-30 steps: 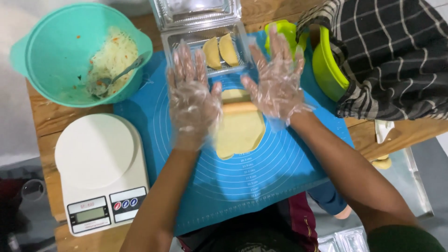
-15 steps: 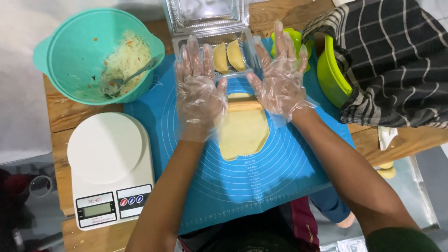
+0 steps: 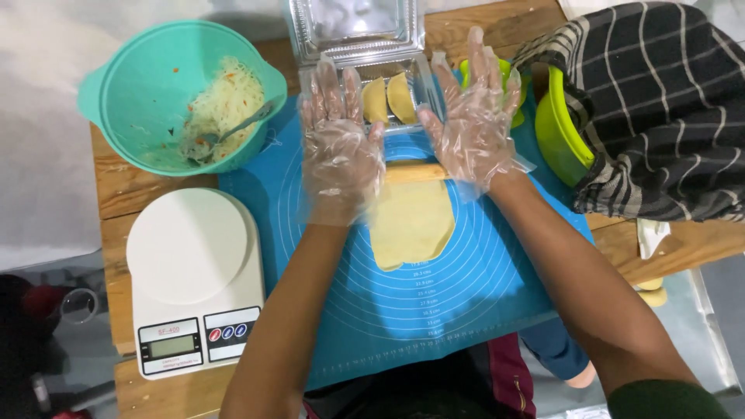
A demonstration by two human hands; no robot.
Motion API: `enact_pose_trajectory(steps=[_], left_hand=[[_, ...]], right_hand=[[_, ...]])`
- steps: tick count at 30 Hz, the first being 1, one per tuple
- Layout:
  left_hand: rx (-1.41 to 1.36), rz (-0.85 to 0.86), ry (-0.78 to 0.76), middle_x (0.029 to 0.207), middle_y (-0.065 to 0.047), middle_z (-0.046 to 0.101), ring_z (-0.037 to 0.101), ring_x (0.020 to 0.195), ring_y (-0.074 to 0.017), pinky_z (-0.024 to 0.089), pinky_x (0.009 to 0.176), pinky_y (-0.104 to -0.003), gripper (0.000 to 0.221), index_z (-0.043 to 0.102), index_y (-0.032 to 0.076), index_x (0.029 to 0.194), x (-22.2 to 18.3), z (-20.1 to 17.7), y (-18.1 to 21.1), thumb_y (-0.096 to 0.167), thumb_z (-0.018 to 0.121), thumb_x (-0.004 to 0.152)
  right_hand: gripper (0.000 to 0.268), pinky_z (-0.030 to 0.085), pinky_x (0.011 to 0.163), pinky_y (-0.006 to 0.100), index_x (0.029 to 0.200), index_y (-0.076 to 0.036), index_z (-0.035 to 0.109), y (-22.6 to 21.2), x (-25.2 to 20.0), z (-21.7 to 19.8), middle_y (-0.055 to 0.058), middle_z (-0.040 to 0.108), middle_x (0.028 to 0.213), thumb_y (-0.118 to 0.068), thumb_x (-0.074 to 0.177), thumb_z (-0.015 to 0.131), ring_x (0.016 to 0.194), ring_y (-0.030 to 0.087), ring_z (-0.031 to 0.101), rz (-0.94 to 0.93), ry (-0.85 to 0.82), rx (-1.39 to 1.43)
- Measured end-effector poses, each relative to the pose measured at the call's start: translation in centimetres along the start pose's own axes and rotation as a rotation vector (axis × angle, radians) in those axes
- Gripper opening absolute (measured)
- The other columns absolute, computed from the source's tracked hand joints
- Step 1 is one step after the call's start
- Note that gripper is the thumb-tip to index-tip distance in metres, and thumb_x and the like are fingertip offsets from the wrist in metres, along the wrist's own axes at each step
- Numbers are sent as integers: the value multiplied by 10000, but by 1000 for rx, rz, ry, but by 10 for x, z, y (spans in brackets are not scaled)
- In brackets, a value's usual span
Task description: Rolling out dough, adding filling with a spoon, and using a plastic mold to shape and seal pastries.
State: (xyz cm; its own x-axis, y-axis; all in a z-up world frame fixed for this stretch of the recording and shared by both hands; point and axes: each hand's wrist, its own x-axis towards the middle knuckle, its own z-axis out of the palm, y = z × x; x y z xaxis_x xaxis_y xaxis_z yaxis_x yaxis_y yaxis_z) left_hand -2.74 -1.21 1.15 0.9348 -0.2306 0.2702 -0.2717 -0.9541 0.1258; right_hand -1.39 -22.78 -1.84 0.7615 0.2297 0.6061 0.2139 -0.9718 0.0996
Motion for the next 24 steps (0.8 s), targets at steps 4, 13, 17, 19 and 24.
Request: enact_pose_trajectory(steps=[4, 13, 17, 19, 24], left_hand=[[-10, -22, 16, 1727, -159, 50, 38, 1609, -307, -18, 1293, -472, 651, 118, 89, 1684, -7, -2, 3, 424, 282, 1151], [180, -70, 73, 1739, -123, 90, 101, 1626, -292, 98, 1328, -455, 740, 141, 183, 1687, -5, 11, -4, 590, 373, 1114], [228, -180, 45, 1740, -154, 37, 87, 1639, -297, 129, 1343, -438, 721, 60, 162, 1692, 9, 4, 2, 598, 307, 1173], [218, -215, 81, 1737, -139, 66, 105, 1632, -285, 162, 1325, -443, 794, 95, 165, 1688, 17, 17, 0, 653, 391, 1136], [183, -225, 130, 1759, -102, 45, 65, 1649, -282, 156, 1371, -431, 753, 79, 165, 1701, 26, 24, 1, 631, 309, 1156]], right_hand=[[895, 120, 1172, 711, 1592, -114, 576, -8, 6, -24, 118, -17, 1699, -727, 1067, 191, 1570, 396, 126, 102, -233, 186], [909, -72, 1175, 661, 1721, -203, 361, -15, 10, -21, 177, -47, 1696, -741, 1018, 151, 1597, 370, 5, 167, -340, 214], [695, -139, 1260, 586, 1809, -247, 384, 11, 11, 20, 72, -110, 1707, -605, 1214, 373, 1625, 278, -53, 90, -109, 117], [726, -111, 1242, 588, 1793, -262, 341, 6, 16, 13, 104, -93, 1693, -617, 1163, 280, 1622, 298, -24, 108, -167, 101], [715, -17, 1211, 586, 1708, -260, 451, 10, 22, 12, 127, 26, 1690, -636, 1126, 273, 1583, 287, 65, 142, -112, 89]])
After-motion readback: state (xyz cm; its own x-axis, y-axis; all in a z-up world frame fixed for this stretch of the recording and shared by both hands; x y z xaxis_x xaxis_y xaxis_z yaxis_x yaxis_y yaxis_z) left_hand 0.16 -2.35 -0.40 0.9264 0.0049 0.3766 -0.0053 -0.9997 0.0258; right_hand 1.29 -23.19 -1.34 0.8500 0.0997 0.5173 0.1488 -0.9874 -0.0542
